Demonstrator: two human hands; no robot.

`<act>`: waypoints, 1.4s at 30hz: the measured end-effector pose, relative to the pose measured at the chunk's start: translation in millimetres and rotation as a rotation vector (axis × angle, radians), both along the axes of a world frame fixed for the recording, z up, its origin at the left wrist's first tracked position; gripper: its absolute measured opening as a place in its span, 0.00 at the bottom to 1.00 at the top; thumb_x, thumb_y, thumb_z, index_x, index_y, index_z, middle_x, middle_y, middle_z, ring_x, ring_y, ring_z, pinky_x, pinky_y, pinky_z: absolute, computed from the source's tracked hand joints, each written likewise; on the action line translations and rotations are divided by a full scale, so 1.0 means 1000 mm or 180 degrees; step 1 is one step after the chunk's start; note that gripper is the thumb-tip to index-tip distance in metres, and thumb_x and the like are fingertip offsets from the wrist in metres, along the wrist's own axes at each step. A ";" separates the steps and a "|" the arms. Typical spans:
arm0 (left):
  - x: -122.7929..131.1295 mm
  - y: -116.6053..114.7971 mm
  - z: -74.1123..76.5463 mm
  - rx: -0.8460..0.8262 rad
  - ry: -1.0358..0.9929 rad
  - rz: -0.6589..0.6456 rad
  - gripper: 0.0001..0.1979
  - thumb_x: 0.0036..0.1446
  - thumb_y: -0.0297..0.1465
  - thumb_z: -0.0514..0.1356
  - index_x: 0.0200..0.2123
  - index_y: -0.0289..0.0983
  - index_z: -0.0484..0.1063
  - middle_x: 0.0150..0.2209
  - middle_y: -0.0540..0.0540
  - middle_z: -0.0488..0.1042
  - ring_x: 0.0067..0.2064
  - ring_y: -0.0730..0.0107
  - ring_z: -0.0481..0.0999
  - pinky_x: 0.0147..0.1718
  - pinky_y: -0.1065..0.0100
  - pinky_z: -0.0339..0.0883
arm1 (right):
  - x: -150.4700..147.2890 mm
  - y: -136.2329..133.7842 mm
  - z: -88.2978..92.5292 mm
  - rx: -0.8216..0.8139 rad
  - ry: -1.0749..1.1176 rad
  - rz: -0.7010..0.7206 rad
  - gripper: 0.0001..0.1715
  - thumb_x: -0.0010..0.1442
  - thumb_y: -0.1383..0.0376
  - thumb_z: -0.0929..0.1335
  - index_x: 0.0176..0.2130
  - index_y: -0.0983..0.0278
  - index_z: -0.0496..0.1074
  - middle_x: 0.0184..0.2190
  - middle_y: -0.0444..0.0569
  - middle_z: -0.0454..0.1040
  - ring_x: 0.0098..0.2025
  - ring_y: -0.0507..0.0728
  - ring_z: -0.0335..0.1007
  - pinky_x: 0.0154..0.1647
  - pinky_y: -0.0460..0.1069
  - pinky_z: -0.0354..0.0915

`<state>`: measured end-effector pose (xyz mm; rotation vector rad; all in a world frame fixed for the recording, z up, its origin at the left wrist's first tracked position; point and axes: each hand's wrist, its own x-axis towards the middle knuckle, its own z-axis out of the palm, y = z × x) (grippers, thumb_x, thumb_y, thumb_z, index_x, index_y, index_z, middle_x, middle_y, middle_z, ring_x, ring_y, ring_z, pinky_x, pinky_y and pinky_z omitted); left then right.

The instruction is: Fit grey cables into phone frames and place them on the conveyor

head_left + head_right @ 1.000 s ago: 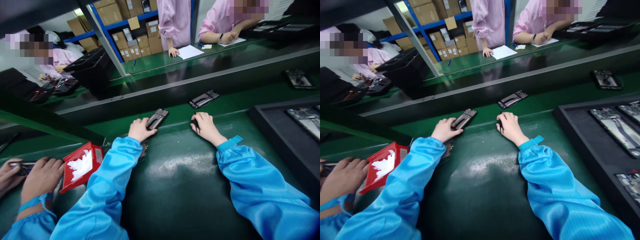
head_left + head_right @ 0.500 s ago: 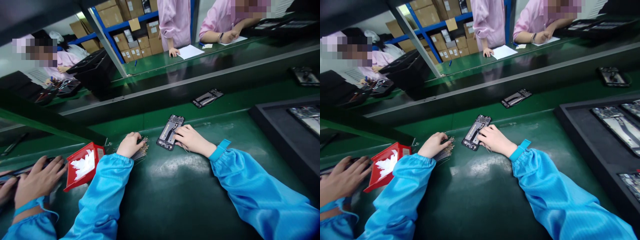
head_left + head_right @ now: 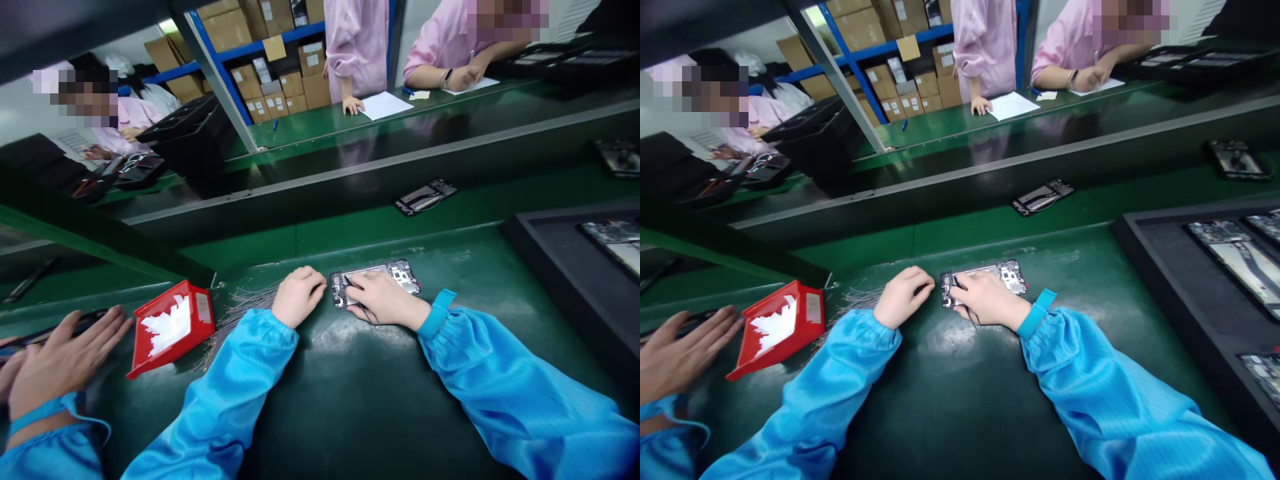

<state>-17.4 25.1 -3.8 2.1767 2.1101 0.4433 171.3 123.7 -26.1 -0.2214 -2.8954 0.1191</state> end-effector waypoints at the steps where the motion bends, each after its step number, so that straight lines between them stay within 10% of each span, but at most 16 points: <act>1: 0.005 0.001 -0.005 0.0098 -0.0086 -0.0054 0.07 0.57 0.29 0.51 0.32 0.38 0.69 0.33 0.48 0.68 0.36 0.69 0.68 0.38 0.68 0.64 | 0.002 0.002 0.000 -0.0034 0.0016 -0.0026 0.13 0.57 0.59 0.60 0.35 0.64 0.67 0.33 0.50 0.65 0.31 0.54 0.62 0.31 0.49 0.55; 15: 0.017 -0.005 -0.025 0.0409 -0.0241 -0.0203 0.07 0.57 0.27 0.50 0.33 0.36 0.68 0.34 0.46 0.67 0.36 0.69 0.67 0.36 0.68 0.64 | -0.008 -0.002 0.009 -0.2613 0.1193 -0.0426 0.09 0.57 0.65 0.63 0.36 0.64 0.71 0.33 0.48 0.72 0.35 0.53 0.69 0.37 0.48 0.64; 42: 0.020 -0.005 -0.030 0.0644 0.0542 -0.0184 0.09 0.59 0.30 0.50 0.30 0.36 0.69 0.28 0.48 0.69 0.32 0.69 0.66 0.32 0.67 0.56 | -0.013 0.001 0.003 -0.2703 0.1480 -0.0533 0.04 0.53 0.68 0.67 0.33 0.64 0.70 0.32 0.48 0.71 0.36 0.54 0.68 0.38 0.50 0.65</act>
